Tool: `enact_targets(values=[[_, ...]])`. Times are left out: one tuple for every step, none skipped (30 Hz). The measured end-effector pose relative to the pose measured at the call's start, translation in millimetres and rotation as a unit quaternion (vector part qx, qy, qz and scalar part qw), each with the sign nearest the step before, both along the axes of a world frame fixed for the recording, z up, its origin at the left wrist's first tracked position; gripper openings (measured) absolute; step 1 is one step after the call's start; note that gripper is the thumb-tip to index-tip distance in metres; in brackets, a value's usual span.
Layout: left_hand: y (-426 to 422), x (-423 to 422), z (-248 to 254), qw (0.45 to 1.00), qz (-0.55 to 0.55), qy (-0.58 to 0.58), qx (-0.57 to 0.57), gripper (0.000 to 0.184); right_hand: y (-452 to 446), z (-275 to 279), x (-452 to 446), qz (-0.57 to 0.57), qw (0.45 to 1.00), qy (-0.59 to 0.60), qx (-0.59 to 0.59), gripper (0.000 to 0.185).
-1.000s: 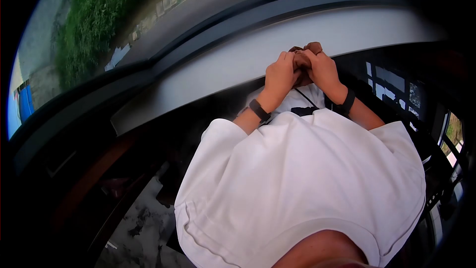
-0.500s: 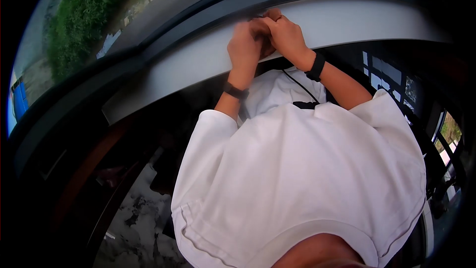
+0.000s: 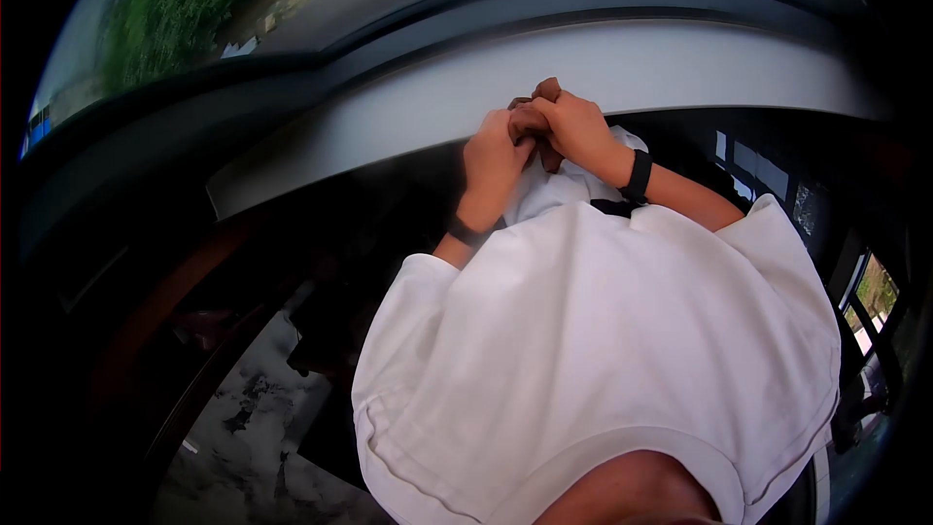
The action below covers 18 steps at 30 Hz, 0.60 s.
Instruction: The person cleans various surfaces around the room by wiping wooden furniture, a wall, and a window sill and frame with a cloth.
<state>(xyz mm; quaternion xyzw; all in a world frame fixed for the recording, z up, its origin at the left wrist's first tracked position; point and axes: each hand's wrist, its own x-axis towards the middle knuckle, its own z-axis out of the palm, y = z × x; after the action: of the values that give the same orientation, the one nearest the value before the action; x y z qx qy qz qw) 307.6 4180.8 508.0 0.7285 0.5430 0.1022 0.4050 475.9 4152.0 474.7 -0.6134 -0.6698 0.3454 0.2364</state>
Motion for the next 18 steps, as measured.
enact_targets(values=[[5.7, -12.8, 2.3, 0.999, 0.019, 0.018, 0.02, 0.022, 10.2, 5.7, -14.6, 0.01, 1.0, 0.013, 0.004, 0.026], [9.2, -26.8, 5.1, 0.998, 0.037, 0.036, 0.041, 0.021, 18.9, 14.9, -30.3, 0.019, 0.999, 0.027, 0.008, 0.025], [13.6, -40.0, 6.1, 0.995, 0.055, 0.054, 0.06, 0.019, 27.6, 20.9, -45.1, 0.029, 0.999, 0.04, 0.012, 0.025], [18.4, -52.7, 5.1, 0.992, 0.07, 0.073, 0.076, 0.019, 35.9, 23.6, -60.2, 0.039, 0.998, 0.039, 0.02, 0.026], [24.7, -61.0, 5.7, 0.99, 0.085, 0.074, 0.086, 0.019, 46.8, 23.4, -72.8, 0.049, 0.998, 0.038, 0.029, 0.028], [32.4, -67.1, 7.2, 0.988, 0.099, 0.074, 0.096, 0.019, 56.5, 22.3, -80.4, 0.06, 0.997, 0.037, 0.038, 0.029], [40.4, -72.4, 6.3, 0.985, 0.114, 0.074, 0.106, 0.019, 66.2, 19.5, -84.3, 0.056, 0.997, 0.024, 0.046, 0.032], [48.7, -76.7, -4.4, 0.982, 0.122, 0.074, 0.123, 0.019, 75.9, 15.3, -86.5, 0.053, 0.997, 0.01, 0.054, 0.035], [57.0, -75.3, -8.9, 0.98, 0.122, 0.073, 0.137, 0.019, 80.5, 12.7, -89.5, 0.049, 0.997, -0.004, 0.061, 0.038], [63.0, -70.7, -11.4, 0.979, 0.121, 0.07, 0.149, 0.019, 80.2, 16.4, -90.2, 0.038, 0.998, -0.018, 0.045, 0.043], [68.1, -64.9, -14.8, 0.977, 0.121, 0.066, 0.161, 0.019, 81.1, 22.8, -85.8, 0.027, 0.999, -0.035, 0.03, 0.048], [72.0, -59.8, -20.6, 0.98, 0.105, 0.054, 0.157, 0.019, 82.3, 31.0, -80.4, 0.016, 0.998, -0.052, 0.016, 0.054], [75.0, -52.0, -25.4, 0.983, 0.088, 0.042, 0.155, 0.019, 77.8, 27.6, -73.2, -0.005, 0.997, -0.075, 0.025, 0.051], [73.7, -44.7, -28.9, 0.985, 0.072, 0.03, 0.152, 0.02, 73.2, 24.2, -66.0, -0.026, 0.994, -0.096, 0.034, 0.048], [70.5, -33.2, -24.9, 0.986, 0.061, 0.018, 0.154, 0.02, 68.6, 20.8, -58.8, -0.047, 0.991, -0.118, 0.042, 0.045], [65.3, -22.3, -29.7, 0.987, 0.044, -0.003, 0.158, 0.02, 60.3, 4.2, -46.0, -0.066, 0.987, -0.143, 0.027, 0.036], [59.4, -13.3, -33.2, 0.986, 0.027, -0.024, 0.161, 0.02, 52.2, -4.5, -34.1, -0.085, 0.982, -0.168, 0.013, 0.027], [51.1, -6.1, -36.6, 0.99, 0.009, -0.031, 0.138, 0.02, 41.8, -3.9, -24.6, -0.081, 0.979, -0.186, 0.008, 0.026]])
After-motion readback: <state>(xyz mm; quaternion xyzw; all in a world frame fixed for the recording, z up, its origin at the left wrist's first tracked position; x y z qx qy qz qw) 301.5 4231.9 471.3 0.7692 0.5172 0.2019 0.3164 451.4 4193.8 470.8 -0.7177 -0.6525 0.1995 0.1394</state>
